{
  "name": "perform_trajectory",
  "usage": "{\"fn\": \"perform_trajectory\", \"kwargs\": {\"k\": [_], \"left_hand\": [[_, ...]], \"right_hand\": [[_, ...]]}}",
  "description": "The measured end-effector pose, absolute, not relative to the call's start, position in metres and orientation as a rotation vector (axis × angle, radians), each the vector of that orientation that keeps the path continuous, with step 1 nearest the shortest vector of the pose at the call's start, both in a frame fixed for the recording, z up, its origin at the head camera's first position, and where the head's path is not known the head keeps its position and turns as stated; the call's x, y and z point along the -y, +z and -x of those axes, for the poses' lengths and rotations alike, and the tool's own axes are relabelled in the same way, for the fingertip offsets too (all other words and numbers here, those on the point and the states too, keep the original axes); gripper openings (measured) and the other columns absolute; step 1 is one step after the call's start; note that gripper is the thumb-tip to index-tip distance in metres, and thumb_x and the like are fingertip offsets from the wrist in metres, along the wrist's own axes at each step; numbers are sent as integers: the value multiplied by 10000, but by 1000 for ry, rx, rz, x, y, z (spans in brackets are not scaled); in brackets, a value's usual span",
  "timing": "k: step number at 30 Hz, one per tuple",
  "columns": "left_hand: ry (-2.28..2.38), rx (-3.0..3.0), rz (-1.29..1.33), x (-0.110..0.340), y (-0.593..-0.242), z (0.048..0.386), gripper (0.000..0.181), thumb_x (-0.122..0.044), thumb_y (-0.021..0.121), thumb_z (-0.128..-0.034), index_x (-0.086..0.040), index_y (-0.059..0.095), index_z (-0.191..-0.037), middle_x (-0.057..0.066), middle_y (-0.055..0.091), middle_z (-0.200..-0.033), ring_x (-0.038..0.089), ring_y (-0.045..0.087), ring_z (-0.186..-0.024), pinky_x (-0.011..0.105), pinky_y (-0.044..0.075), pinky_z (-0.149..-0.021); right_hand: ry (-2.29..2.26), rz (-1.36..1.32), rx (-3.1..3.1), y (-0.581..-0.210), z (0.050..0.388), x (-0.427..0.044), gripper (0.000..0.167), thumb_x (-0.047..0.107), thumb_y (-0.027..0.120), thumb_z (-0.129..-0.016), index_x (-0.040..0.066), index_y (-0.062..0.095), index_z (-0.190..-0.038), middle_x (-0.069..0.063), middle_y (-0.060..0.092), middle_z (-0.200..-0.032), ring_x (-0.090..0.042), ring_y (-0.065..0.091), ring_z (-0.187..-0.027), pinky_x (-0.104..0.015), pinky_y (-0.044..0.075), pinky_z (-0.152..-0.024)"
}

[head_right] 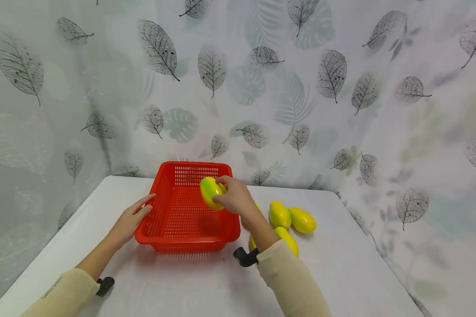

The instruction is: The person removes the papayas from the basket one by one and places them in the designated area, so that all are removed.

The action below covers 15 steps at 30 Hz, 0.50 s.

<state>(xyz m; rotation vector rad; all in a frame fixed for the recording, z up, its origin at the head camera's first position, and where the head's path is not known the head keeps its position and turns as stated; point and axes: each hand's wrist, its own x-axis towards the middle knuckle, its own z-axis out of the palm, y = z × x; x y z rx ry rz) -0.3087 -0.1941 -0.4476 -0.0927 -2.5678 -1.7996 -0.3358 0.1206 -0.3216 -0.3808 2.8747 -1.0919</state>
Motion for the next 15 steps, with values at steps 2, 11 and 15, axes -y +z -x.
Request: {"fn": "perform_trajectory", "kwargs": {"k": [2, 11, 15], "left_hand": [[-1803, 2564, 94, 194, -447, 309, 556, -319, 439, -1119, -198, 299, -1643, 265, 437, -1560, 413, 608, -1223, 433, 614, -941], [-1780, 2578, 82, 193, -447, 308, 551, -319, 433, -1120, -200, 303, -1642, 260, 428, -1570, 396, 611, -1219, 429, 612, -946], [-1781, 2572, 89, 194, -448, 310, 556, -335, 429, -1120, -199, 298, -1643, 259, 428, -1570, 392, 616, -1209, 419, 616, -938]], "right_hand": [[-1089, 372, -2877, -320, 334, -124, 519, 230, 774, -904, 179, 616, -1396, -145, 640, -1349, -316, 625, -1150, -419, 603, -898], [-1094, 377, -2877, -322, 329, -137, 502, 232, 771, -903, 165, 625, -1379, -147, 643, -1349, -312, 647, -1147, -433, 604, -910], [-1087, 367, -2879, -321, 327, -143, 506, 240, 767, -902, 176, 625, -1383, -150, 639, -1364, -322, 642, -1182, -460, 598, -929]]}}
